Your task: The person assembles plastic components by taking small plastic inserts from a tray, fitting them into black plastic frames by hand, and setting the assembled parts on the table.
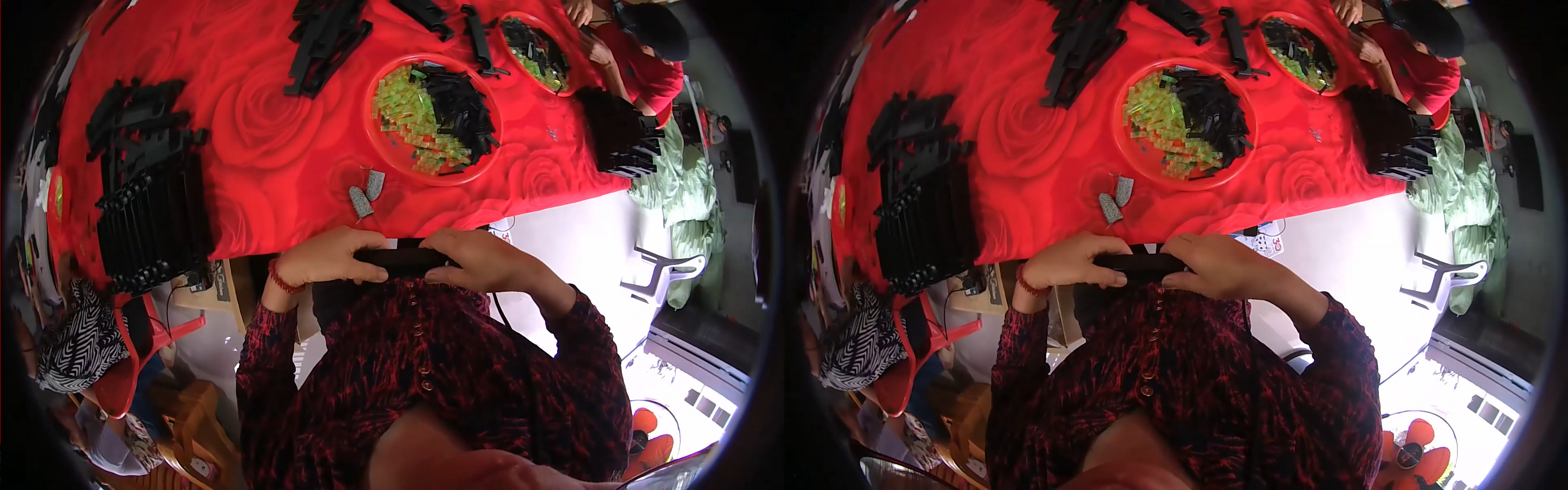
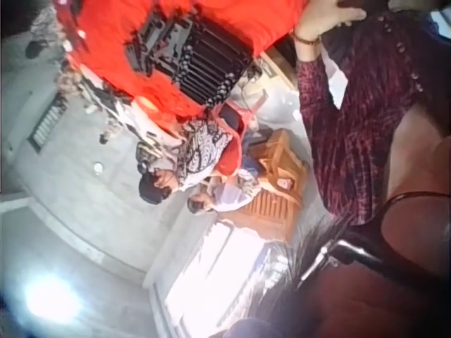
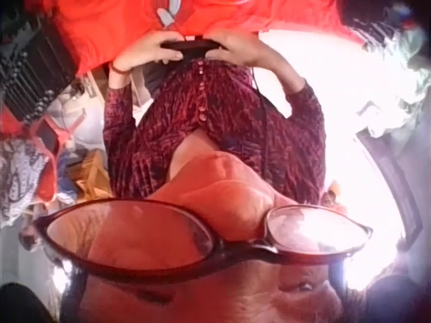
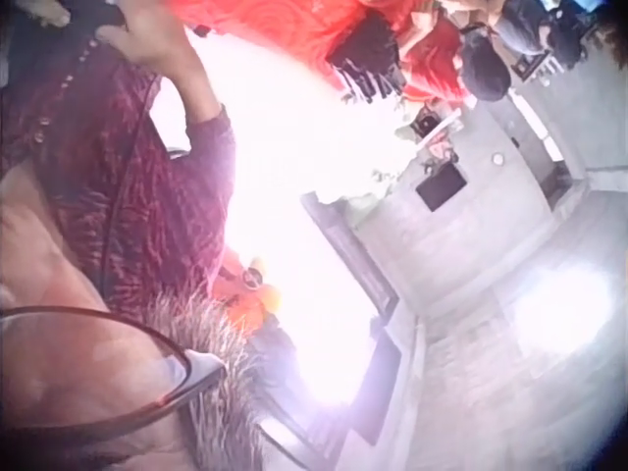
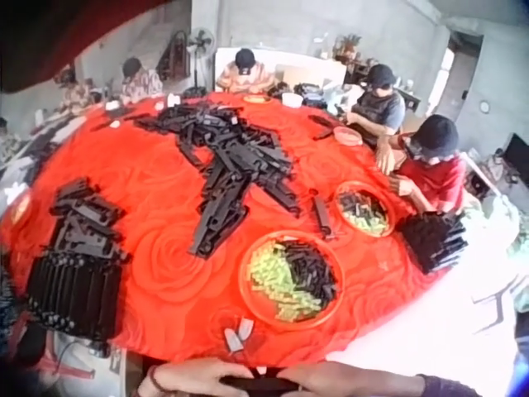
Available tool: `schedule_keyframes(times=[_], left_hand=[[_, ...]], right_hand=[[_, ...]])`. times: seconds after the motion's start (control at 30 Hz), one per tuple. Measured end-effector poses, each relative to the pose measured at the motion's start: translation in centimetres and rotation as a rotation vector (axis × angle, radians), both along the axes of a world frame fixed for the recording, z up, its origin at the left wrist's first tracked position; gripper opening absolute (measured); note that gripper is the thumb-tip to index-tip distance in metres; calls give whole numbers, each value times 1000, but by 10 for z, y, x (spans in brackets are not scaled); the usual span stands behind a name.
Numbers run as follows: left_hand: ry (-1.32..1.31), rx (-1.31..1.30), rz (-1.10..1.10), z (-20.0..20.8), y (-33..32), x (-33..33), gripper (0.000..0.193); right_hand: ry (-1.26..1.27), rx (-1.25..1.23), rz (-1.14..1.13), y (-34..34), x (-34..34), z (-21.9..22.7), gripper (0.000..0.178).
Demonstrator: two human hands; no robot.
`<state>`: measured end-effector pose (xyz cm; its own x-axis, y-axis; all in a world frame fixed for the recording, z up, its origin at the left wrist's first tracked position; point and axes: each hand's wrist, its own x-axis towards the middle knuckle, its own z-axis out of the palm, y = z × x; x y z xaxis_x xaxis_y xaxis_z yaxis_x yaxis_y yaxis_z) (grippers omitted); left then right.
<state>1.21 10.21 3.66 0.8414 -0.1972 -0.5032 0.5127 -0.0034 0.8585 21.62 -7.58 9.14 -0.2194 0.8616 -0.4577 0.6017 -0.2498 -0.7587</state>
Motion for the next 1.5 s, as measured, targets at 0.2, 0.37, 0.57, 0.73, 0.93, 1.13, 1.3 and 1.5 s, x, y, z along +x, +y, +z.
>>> schedule_keyframes(times=[0.2, 0.37, 0.57, 0.73, 0.93, 1.13, 1.3, 1.5], left_hand=[[-493, 934, 693, -8, -9, 9, 72], [-365, -59, 1227, -26, -44, 34, 50], [-376, -266, 1248, -28, -69, 59, 37], [-434, -120, 1260, -35, -62, 59, 28], [-344, 402, 1261, -27, -70, 54, 34], [-203, 603, 1176, -27, -77, 51, 29], [-267, 445, 1322, -31, -90, 51, 22], [-258, -34, 1412, -33, -100, 53, 20]], right_hand=[[-38, 5, -385, -2, -13, -13, 37], [-64, 379, -786, 6, -42, -50, 37], [56, 565, -802, 20, -59, -67, 35], [43, 465, -810, 16, -73, -79, 35], [252, 328, -855, 11, -79, -78, 32], [104, 474, -764, 4, -86, -80, 31], [119, 470, -729, -5, -85, -85, 31], [118, 468, -712, -12, -84, -84, 31]])
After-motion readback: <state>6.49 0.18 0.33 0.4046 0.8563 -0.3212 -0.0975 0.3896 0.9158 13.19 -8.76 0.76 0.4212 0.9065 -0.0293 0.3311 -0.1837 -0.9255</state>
